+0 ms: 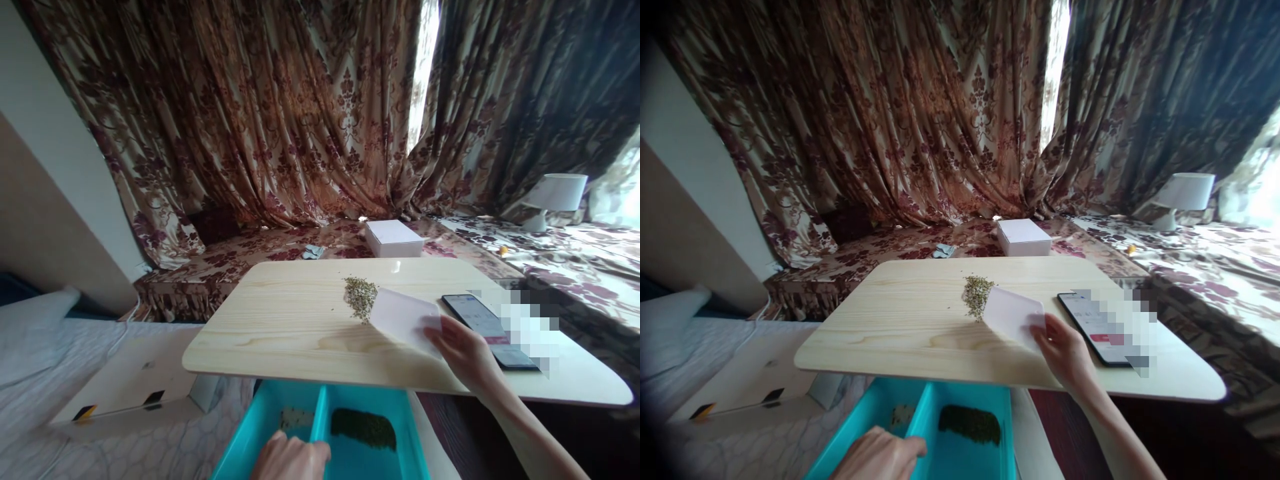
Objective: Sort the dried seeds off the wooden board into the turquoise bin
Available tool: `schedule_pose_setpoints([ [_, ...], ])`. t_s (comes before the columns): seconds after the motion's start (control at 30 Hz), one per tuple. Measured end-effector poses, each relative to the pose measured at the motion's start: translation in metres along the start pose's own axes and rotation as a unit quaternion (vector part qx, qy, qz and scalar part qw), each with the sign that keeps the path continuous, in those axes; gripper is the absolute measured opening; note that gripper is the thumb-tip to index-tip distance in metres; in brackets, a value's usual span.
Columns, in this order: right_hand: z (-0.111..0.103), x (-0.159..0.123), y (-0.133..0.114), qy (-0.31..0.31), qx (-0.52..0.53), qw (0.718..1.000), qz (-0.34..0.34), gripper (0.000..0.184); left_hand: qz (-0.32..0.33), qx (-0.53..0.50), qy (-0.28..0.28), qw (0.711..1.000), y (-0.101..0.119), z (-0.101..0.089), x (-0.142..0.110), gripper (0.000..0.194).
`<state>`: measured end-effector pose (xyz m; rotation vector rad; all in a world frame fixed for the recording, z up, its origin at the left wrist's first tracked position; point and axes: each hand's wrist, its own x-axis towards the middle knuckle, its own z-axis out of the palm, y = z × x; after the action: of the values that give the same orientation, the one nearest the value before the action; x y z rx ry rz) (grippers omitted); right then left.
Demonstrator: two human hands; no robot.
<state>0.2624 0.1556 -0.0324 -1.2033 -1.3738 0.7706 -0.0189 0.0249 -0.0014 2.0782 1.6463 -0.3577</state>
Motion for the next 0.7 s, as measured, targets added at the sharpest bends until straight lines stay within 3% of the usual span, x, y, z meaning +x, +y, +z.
schedule_pose_setpoints([
  [0.23, -0.008, 0.009, 0.000, 0.020, -0.014, 1.000, 0.002, 0.029, -0.005, 0.031, -0.027, 0.999, 0.008, -0.009, -0.005, 0.041],
  [0.5, 0.002, 0.007, -0.005, -0.013, -0.010, 1.000, -0.011, 0.029, 0.000, 0.028, -0.009, 1.000, 0.004, -0.005, -0.001, 0.041],
  [0.7, 0.000, 0.006, -0.009, 0.001, -0.008, 1.000, -0.007, 0.036, 0.007, 0.026, -0.005, 1.000, 0.002, -0.003, -0.001, 0.043],
])
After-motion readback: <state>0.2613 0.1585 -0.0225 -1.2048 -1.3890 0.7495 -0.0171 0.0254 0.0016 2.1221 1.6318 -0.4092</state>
